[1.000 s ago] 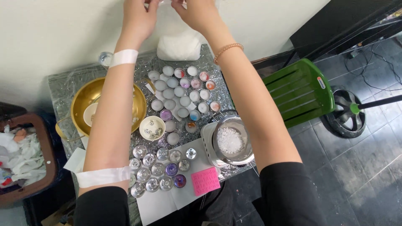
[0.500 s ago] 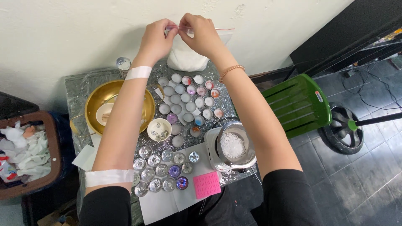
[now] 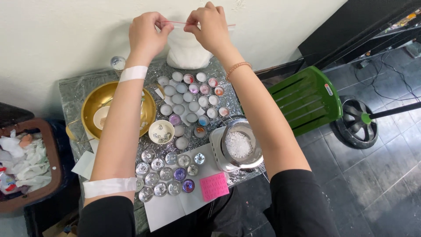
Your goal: Pouring wax flakes into a melting pot and stirring them.
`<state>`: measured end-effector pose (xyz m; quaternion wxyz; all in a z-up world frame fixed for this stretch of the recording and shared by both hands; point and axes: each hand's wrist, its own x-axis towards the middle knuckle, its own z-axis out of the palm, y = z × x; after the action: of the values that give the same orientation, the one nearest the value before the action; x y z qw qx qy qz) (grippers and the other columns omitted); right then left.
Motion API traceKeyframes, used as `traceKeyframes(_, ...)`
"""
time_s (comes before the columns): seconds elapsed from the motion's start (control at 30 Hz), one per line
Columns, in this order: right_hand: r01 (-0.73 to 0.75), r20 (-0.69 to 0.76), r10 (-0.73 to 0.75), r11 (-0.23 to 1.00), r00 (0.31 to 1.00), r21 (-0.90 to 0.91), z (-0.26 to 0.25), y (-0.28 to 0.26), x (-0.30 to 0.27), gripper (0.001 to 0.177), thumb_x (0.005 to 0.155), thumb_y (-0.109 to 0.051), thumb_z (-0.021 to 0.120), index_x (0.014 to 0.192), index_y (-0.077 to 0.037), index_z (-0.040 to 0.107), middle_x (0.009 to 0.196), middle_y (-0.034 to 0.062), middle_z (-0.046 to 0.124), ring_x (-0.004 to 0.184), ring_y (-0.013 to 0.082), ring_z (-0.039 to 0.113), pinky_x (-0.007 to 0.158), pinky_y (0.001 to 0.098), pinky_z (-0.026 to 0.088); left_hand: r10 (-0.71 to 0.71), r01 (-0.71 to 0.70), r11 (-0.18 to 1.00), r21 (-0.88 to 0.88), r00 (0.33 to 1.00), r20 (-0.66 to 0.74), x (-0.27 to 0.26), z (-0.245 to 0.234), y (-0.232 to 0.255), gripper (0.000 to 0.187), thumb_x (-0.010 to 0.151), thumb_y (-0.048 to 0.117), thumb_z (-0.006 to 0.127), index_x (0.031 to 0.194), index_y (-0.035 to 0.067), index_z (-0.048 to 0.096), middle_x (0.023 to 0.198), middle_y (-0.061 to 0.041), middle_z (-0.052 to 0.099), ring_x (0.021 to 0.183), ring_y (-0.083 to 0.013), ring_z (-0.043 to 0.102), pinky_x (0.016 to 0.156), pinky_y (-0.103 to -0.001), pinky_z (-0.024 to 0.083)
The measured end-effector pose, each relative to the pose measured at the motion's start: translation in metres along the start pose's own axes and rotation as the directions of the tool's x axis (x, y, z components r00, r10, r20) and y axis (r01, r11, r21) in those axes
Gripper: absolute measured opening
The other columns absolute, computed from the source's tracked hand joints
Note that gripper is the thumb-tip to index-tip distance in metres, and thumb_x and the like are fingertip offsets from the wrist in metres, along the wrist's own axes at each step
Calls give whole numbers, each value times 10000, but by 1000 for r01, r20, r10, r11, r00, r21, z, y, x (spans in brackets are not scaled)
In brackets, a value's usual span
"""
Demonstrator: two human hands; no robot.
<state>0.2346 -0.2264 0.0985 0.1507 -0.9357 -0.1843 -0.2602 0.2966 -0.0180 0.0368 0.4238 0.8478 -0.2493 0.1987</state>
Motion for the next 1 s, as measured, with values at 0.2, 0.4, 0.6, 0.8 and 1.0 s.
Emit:
traceKeyframes(0.2, -59, 50, 58, 998, 997, 30, 0, 28, 2, 106, 794, -220, 857, 782, -146, 782, 762, -2, 739, 889, 233, 607, 874, 422, 380, -92, 93, 995, -36, 995, 27, 4, 17, -11, 222, 956, 315, 778, 959, 102, 718, 914, -59, 745, 873, -275, 700, 772, -433, 514)
traceKeyframes(0.4, 26, 19, -26, 1000, 999, -10, -7, 20, 9, 160, 779, -232, 887, 785, -113, 780, 749, 29, 737, 924, 255, 619, 933, 437, 441, -116, 116, 993, 27, 993, -19, -1, 30, -17, 200, 939, 316, 754, 1006, 131, 716, 963, -28, 761, 939, -281, 689, 813, -532, 443)
traceKeyframes(0.6, -416, 335, 363, 904, 869, 101, -17, 46, -6, 131, 865, -268, 796, 884, -161, 723, 864, -10, 695, 884, 196, 675, 893, 374, 530, -220, 221, 974, -39, 975, 26, 1, 20, -5, 230, 936, 381, 747, 992, 161, 717, 941, 32, 758, 857, -208, 714, 887, -501, 418)
traceKeyframes(0.8, -9, 115, 15, 999, 993, -48, -25, 35, -9, 164, 825, -225, 870, 798, -104, 762, 768, 35, 737, 906, 254, 642, 881, 448, 438, -167, 166, 983, -83, 986, 0, -1, 35, -39, 222, 932, 306, 794, 978, 100, 726, 888, -22, 753, 800, -197, 710, 785, -442, 478)
traceKeyframes(1.0, -196, 143, 178, 973, 974, 125, -16, 83, -27, 264, 835, -296, 892, 846, -80, 741, 815, 52, 738, 795, 214, 702, 715, 384, 535, -311, 305, 865, -398, 949, 53, -5, 36, -37, 215, 993, 191, 775, 1005, 10, 661, 866, -34, 723, 714, -134, 745, 658, -270, 565)
